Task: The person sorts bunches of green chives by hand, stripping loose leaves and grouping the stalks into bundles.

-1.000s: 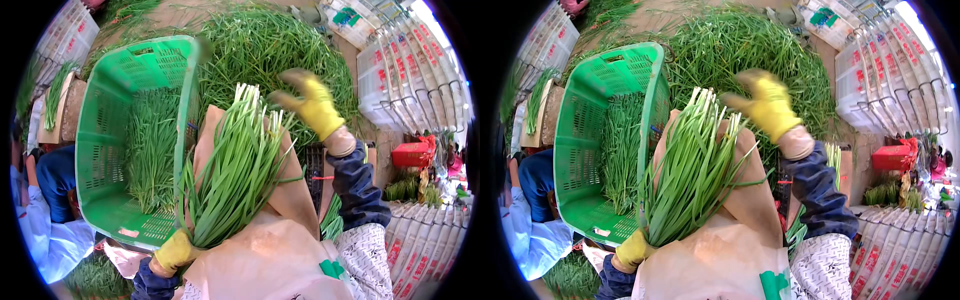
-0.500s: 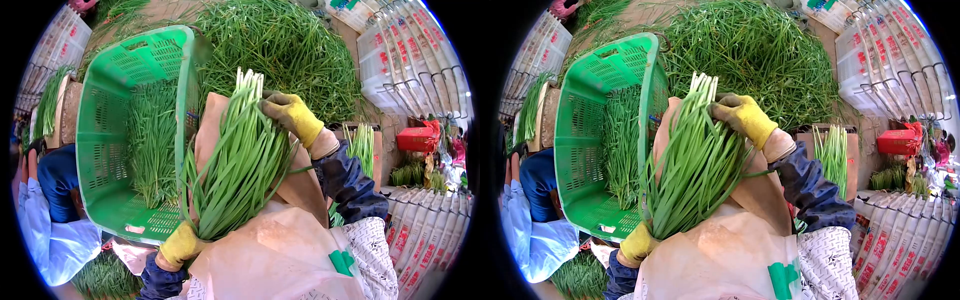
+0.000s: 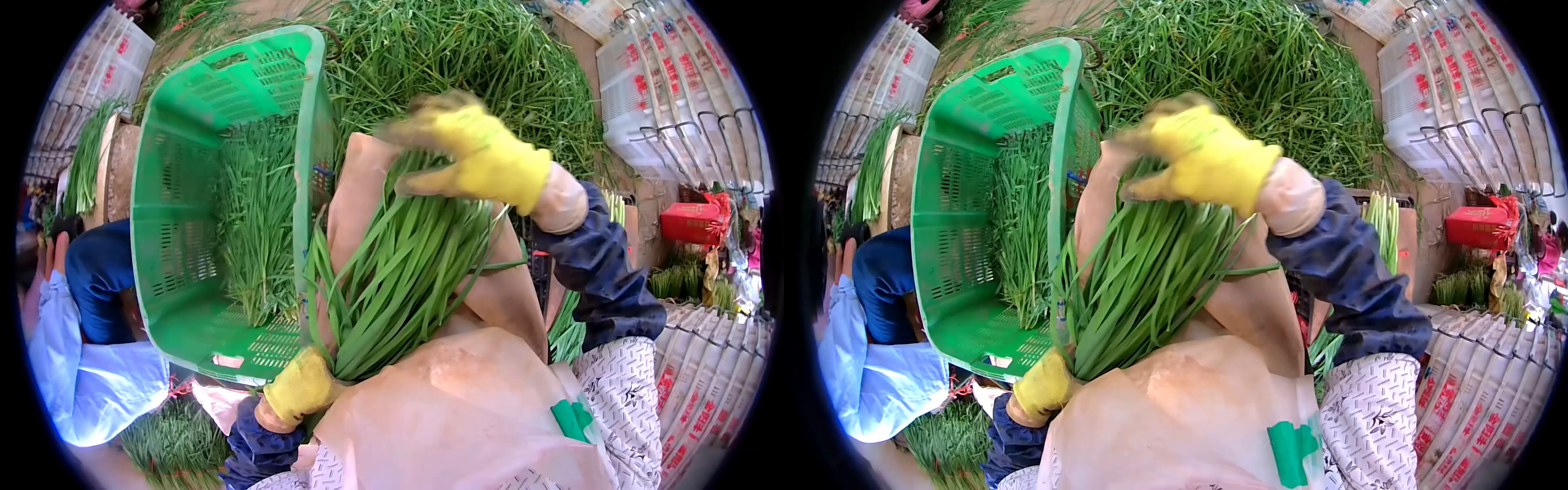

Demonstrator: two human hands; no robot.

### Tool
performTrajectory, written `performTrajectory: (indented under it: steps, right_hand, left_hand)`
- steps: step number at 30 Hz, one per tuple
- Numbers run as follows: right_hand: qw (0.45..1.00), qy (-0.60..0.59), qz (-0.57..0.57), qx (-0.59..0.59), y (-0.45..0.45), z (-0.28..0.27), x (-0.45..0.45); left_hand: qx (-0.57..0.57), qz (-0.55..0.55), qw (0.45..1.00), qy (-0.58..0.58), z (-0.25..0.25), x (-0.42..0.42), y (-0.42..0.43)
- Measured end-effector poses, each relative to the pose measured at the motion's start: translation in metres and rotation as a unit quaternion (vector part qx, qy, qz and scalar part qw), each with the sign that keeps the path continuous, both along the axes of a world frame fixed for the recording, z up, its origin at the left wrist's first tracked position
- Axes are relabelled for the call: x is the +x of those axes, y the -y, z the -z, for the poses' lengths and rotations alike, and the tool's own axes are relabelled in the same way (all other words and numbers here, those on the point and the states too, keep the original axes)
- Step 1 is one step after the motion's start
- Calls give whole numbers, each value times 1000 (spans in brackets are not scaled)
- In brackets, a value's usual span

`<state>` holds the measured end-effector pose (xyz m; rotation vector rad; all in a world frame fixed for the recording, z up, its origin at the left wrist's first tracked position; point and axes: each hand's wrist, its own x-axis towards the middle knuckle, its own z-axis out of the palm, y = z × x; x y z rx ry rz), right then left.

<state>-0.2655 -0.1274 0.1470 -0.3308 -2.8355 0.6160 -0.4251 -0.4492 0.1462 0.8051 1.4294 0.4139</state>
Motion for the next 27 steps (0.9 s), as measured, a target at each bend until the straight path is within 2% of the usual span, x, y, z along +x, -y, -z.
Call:
performTrajectory:
  steps: [1, 2, 4, 5, 7, 9, 11, 13, 14, 15, 17, 19, 20, 21, 23, 25, 27]
  right_hand:
    - [996, 73, -53, 7, 4, 9, -6]
    - [996, 70, -60, 4, 3, 11, -10]
    - [998, 66, 7, -10, 0, 14, -15]
    - [993, 84, 39, 73, 2, 7, -16]
    - [993, 66, 91, 31, -30, 25, -7]
    - [956, 46, 248, 149, -81, 45, 21]
    - [901, 74, 340, 259, -86, 34, 38]
    - [953, -58, 268, 127, -49, 11, 26]
    - [974, -98, 170, 110, -39, 11, 22]
    - [989, -3, 139, -52, -15, -9, 19]
    - [997, 19, 52, 57, 12, -14, 24]
    - [970, 36, 157, 181, 39, -13, 28]
    - [971, 27, 189, 146, 42, -14, 34]
    - [971, 30, 185, 147, 43, -11, 33]
    - [963, 45, 267, 5, 46, 1, 38]
    - [958, -38, 232, -162, 40, 31, 45]
    - [877, -52, 307, -366, 36, 35, 41]
  left_hand:
    - [23, 27, 999, -15, 1, -2, 3]
    - [19, 20, 999, -18, 5, -2, 9]
    - [43, -4, 999, 8, 12, -2, 20]
    - [44, -7, 999, 11, 11, -1, 21]
    - [50, -25, 998, 17, 8, -1, 14]
    - [53, -15, 998, -11, 21, -2, 27]
    - [52, -11, 998, -43, 31, -3, 34]
    - [140, 17, 988, -70, 34, -4, 35]
    - [138, 23, 988, -65, 34, -5, 33]
    - [167, 51, 981, -84, 34, -6, 30]
    - [189, 63, 974, -109, 27, -5, 25]
    - [144, 13, 984, -101, 16, 1, 22]
    - [56, 32, 993, -94, 20, 0, 27]
    - [56, 29, 994, -91, 20, 1, 25]
    - [29, -13, 999, 8, 12, -2, 13]
    - [63, 2, 998, -11, 10, -1, 7]
    - [85, -11, 992, -87, 9, 2, 11]
